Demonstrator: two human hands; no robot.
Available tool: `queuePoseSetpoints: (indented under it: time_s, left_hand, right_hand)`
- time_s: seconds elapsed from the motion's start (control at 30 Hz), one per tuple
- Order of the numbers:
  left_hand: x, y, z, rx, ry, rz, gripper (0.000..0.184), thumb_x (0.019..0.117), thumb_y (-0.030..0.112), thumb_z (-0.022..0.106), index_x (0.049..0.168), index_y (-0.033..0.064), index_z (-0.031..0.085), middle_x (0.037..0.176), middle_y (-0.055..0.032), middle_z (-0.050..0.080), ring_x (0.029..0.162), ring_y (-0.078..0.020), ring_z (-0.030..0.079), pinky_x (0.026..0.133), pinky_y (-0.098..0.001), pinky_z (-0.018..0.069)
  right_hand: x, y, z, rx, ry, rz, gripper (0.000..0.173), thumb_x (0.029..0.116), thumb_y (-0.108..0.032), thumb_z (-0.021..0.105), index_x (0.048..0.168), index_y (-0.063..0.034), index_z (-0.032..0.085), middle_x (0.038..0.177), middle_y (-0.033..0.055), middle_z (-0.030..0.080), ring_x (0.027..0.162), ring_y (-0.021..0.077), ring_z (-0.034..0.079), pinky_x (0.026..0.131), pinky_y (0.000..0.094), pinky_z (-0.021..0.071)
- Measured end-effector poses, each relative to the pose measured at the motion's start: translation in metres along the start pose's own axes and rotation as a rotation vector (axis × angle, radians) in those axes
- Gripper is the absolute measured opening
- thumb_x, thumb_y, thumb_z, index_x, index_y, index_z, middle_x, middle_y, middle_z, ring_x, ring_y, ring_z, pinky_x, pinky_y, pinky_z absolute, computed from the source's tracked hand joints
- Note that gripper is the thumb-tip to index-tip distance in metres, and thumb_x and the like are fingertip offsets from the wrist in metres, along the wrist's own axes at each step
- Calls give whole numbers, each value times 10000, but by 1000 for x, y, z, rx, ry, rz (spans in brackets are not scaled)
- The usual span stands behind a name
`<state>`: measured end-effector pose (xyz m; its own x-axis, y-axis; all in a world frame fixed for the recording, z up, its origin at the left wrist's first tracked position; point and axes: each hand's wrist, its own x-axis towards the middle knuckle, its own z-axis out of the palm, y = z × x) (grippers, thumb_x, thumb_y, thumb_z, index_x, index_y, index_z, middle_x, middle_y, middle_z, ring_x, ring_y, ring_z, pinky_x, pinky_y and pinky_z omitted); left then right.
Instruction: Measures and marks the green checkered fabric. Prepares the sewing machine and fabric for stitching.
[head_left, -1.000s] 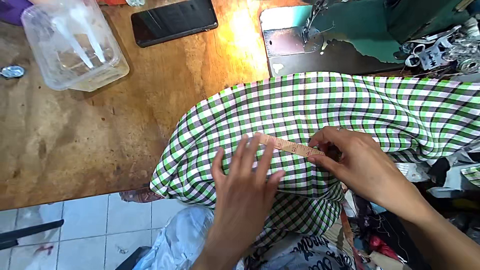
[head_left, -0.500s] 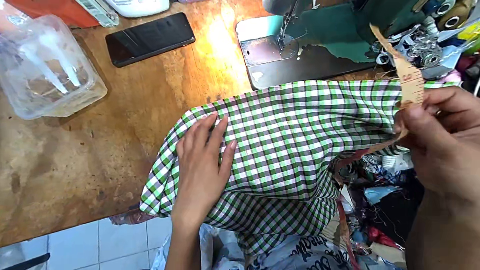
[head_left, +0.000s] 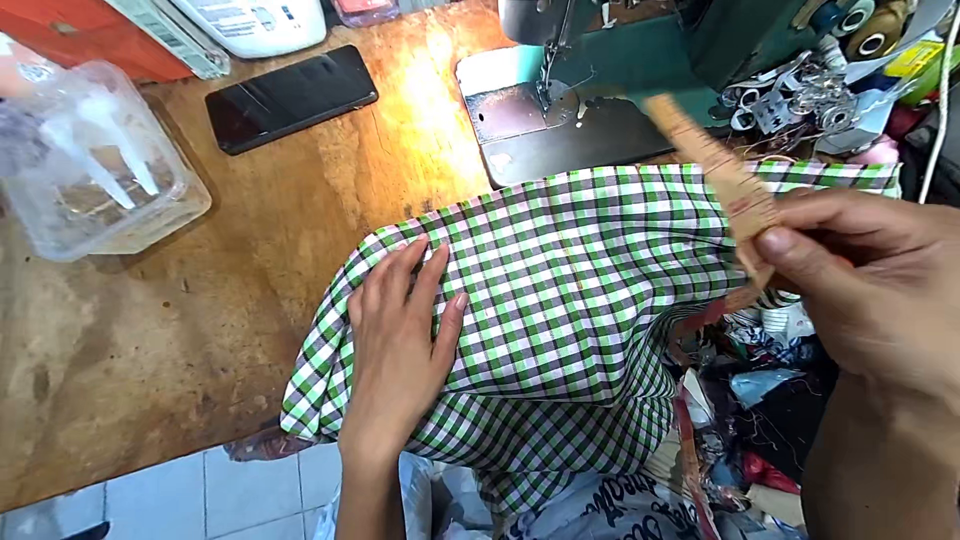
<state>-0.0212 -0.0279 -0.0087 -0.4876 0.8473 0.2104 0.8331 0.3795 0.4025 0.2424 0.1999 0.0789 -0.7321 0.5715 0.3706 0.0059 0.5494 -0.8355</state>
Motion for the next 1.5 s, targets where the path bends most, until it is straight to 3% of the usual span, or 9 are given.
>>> queuePoseSetpoints:
  time_s: [0.23,0.43,0.57,0.73,0.9,1.0,1.17,1.3,1.5]
  left_hand:
    - [-8,-1,-6,-46,-23,63,496,1046,466,398,1438,246,607,1547,-109,479,1436,-415,392,1082,-675,298]
    - [-6,10,-11,-34,-32,84,457,1021,321,418,1364,135,656,1553,-87,489,1454,-345,415,1149,-640,271]
    - [-2,12,-7,-44,-33,96,459,1015,288,397,1345,76,638,1494,-79,548,1415,-268,478,1178,-555,306]
    - [1,9,-6,-79,-48,83,498,1003,296,406,1440,112,560,1494,-81,537,1408,-304,465,1135,-608,302]
    - [0,5,-5,-147,-22,100,506,1030,304,400,1467,76,518,1489,-103,544,1429,-280,454,1169,-585,275]
    - [-1,2,-8,-276,2,69,519,1095,338,265,1445,39,506,1419,-107,592,1390,-204,486,1192,-516,265]
    - [-2,0,-8,-371,26,15,574,1113,371,209,1517,24,423,1489,-78,558,1446,-158,433,1234,-474,219]
    - [1,-1,-11,-387,19,-20,573,1105,364,245,1572,51,357,1464,-49,587,1412,-161,478,1195,-485,309]
    - [8,2,-9,-224,-32,78,466,1051,423,470,1411,171,627,1482,-44,552,1388,-265,476,1115,-584,320]
  right_hand:
    - [42,8,36,-58,-483,27,179,1023,-147,561,1036,-99,733,751,-92,630,607,-64,527,518,98,424]
    - [84,13,67,-505,-611,203,190,1033,-260,615,995,-133,750,779,8,645,723,154,592,683,423,473]
    - [87,14,70,-593,-534,228,185,1015,-285,647,950,-134,733,712,1,587,673,162,552,633,410,439]
    - [64,5,70,-588,-463,224,172,1026,-268,620,947,-138,701,729,-4,586,671,155,560,625,404,450]
    - [28,-19,90,-78,-371,233,130,1025,-184,600,1006,-94,692,599,-42,535,468,35,481,414,195,399]
    - [5,-33,126,288,-348,381,104,1027,-142,599,1031,-67,670,617,-80,548,521,-46,503,490,116,424]
    - [-5,-28,164,196,-250,380,141,1046,-164,570,1114,-55,626,651,-66,575,543,-36,502,534,128,418]
    - [-7,-32,170,209,-265,454,194,1054,-176,565,1183,-33,588,688,-49,616,569,-27,542,556,138,446]
    - [3,-35,169,140,-371,545,245,1065,-221,565,1224,-34,560,748,-28,640,630,-1,591,617,171,486]
